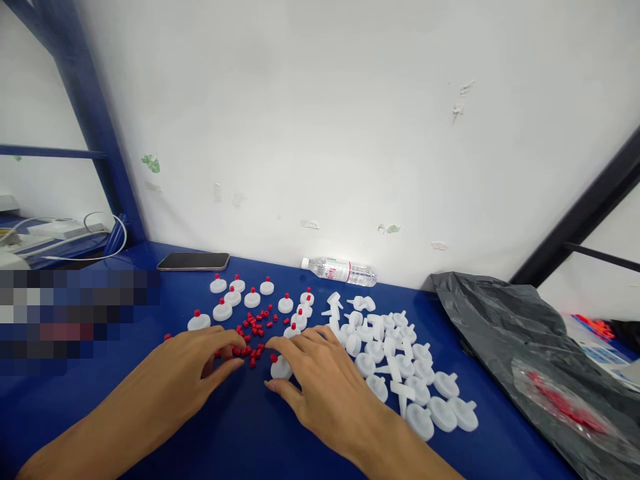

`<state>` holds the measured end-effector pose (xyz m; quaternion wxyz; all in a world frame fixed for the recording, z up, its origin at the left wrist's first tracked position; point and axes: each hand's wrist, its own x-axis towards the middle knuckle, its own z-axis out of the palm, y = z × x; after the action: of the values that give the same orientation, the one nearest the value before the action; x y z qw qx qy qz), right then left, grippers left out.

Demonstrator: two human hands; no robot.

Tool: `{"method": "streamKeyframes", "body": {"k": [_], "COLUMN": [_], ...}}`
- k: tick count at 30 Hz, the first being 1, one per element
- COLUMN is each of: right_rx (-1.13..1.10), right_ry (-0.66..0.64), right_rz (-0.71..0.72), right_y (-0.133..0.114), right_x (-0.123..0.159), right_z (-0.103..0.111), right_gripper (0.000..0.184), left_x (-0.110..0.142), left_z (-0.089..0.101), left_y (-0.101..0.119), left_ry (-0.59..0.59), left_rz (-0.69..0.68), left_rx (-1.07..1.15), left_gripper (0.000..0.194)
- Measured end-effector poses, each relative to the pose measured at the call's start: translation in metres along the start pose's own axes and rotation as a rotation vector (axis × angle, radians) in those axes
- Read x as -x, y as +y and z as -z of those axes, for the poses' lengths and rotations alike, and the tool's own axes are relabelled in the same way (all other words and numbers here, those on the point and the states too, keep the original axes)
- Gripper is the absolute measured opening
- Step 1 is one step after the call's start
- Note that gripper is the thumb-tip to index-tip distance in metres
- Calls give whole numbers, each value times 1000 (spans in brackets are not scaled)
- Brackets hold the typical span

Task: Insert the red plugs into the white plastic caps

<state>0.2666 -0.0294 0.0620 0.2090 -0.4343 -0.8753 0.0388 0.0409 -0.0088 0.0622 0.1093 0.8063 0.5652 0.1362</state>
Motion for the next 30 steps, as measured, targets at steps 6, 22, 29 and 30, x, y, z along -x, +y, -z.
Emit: {"method": "streamKeyframes", "body": {"k": [6, 22, 29, 30], "right_rx": [-2, -239, -255, -281], "right_ry": [83, -452, -245, -259], "right_rz": [-155, -377, -299, -277], "right_y": [2, 35, 19, 16], "right_x": [-5, 2, 2, 3], "right_z": [12, 66, 74, 73], "right_gripper": [18, 7, 19, 17], "left_x": [5, 2, 0, -1], "left_z": [-10, -12, -16, -17], "left_y": [14, 20, 15, 14], "left_ry": [-98, -158, -117, -113], "left_rz": [-65, -27, -33, -33], "left_rx": [-110, -111, -141, -162], "left_gripper": [27, 32, 35, 35]}}
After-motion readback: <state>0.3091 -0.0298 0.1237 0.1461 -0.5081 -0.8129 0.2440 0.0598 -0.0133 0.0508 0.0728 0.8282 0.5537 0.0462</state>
